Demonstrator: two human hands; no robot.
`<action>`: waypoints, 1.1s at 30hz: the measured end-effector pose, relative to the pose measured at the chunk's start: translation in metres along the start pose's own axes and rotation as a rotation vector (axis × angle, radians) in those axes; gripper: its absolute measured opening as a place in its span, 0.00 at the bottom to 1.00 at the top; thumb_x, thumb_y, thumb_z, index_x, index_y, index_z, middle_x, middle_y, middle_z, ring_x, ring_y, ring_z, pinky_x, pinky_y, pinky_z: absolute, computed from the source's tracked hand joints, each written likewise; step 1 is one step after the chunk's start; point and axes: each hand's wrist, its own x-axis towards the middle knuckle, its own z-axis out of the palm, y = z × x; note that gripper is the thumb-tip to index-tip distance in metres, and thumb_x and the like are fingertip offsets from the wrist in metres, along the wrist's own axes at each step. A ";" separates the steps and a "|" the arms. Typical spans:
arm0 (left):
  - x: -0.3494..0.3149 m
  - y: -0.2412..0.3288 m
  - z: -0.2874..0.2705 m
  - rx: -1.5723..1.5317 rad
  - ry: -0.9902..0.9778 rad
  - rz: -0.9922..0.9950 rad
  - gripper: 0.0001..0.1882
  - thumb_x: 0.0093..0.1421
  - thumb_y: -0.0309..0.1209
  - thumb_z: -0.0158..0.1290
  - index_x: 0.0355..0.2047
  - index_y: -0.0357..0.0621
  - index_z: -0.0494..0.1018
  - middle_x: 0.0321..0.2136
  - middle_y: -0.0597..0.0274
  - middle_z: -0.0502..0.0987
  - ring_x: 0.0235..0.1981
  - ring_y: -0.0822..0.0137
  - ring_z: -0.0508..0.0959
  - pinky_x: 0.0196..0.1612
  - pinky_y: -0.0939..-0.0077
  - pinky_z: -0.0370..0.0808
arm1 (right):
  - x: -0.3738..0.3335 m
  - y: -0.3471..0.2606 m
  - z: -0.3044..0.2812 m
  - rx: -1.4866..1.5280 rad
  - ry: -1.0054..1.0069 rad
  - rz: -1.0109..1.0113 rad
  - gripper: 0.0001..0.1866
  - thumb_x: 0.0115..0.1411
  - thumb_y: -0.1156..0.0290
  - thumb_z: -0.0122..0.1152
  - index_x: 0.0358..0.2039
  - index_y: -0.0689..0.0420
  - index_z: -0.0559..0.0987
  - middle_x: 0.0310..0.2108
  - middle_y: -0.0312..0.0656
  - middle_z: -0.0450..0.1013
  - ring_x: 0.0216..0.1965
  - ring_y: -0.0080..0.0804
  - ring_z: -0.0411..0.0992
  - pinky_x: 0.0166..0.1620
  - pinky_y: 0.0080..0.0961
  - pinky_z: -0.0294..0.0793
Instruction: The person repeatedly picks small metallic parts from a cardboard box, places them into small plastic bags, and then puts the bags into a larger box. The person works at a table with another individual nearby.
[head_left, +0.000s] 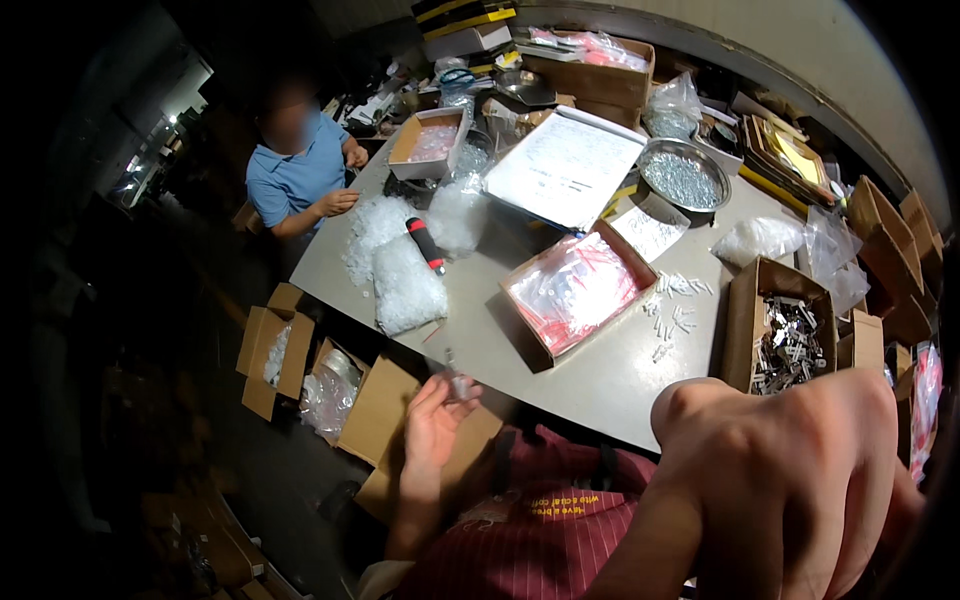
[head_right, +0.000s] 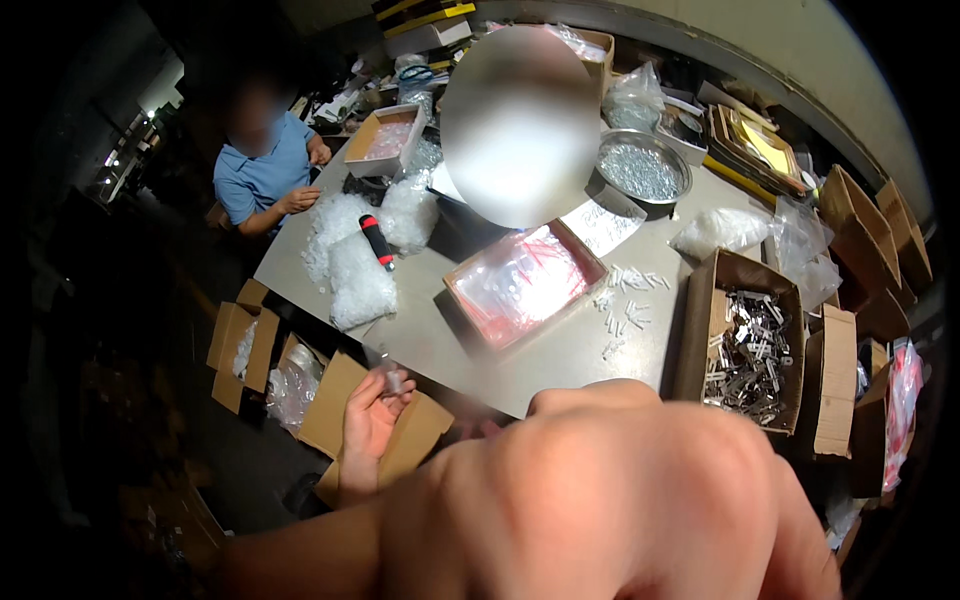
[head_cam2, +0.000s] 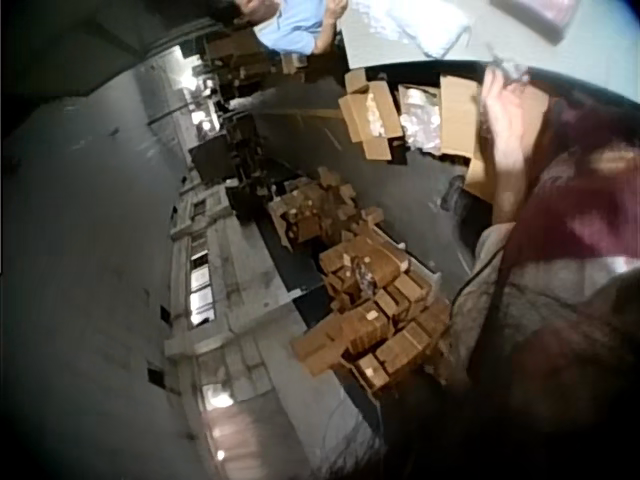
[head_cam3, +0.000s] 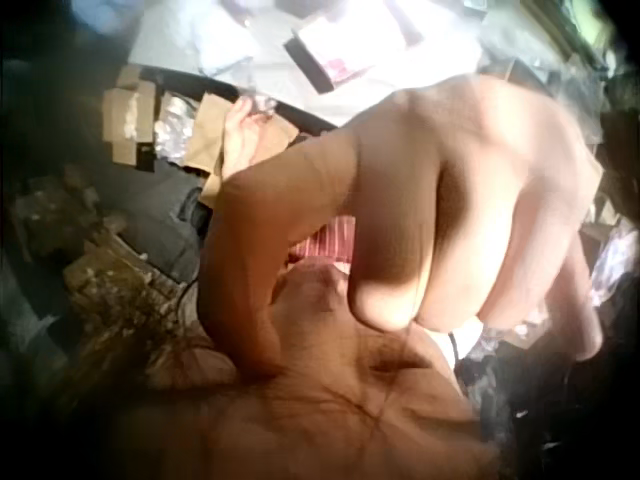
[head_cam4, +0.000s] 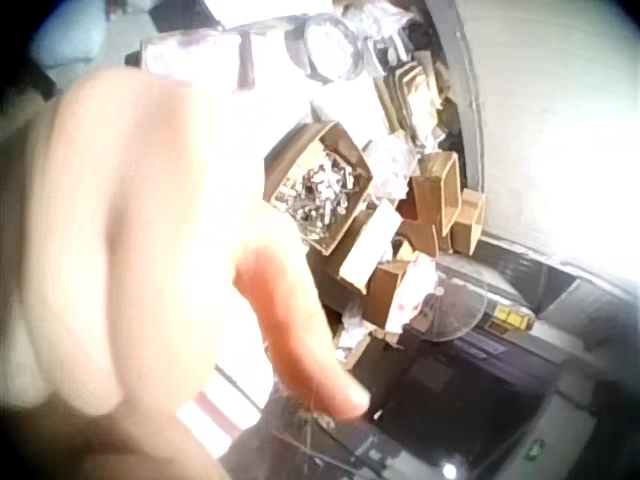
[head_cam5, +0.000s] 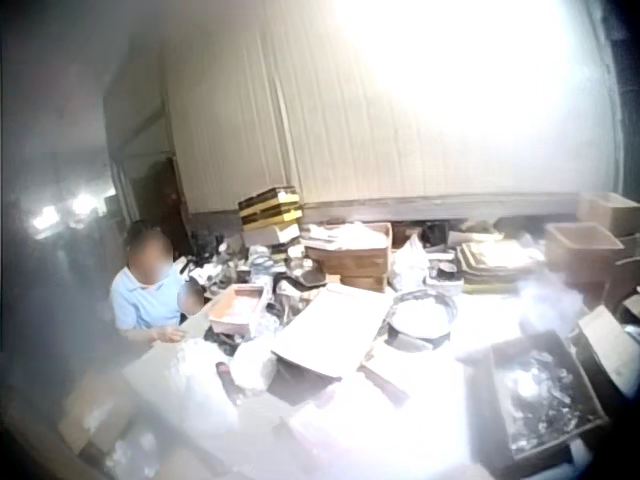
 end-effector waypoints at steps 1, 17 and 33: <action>-0.002 0.007 -0.011 -0.022 0.050 0.026 0.14 0.71 0.28 0.46 0.53 0.34 0.71 0.46 0.48 0.80 0.47 0.55 0.82 0.49 0.65 0.82 | 0.003 0.004 -0.004 0.004 -0.021 -0.017 0.28 0.72 0.52 0.50 0.28 0.65 0.81 0.24 0.50 0.77 0.19 0.35 0.76 0.32 0.33 0.85; -0.044 -0.062 -0.242 -0.484 0.463 -0.025 0.15 0.71 0.29 0.48 0.52 0.30 0.71 0.51 0.48 0.78 0.58 0.51 0.76 0.62 0.60 0.77 | 0.046 0.068 -0.062 0.123 -0.202 -0.093 0.32 0.69 0.42 0.51 0.20 0.59 0.72 0.20 0.43 0.70 0.19 0.34 0.69 0.28 0.33 0.75; -0.009 -0.094 -0.193 -0.391 0.571 -0.124 0.14 0.67 0.33 0.53 0.49 0.42 0.78 0.41 0.61 0.82 0.43 0.66 0.81 0.44 0.72 0.78 | -0.070 0.119 -0.091 0.070 0.617 0.205 0.38 0.69 0.40 0.48 0.08 0.50 0.57 0.08 0.32 0.53 0.13 0.28 0.51 0.22 0.28 0.56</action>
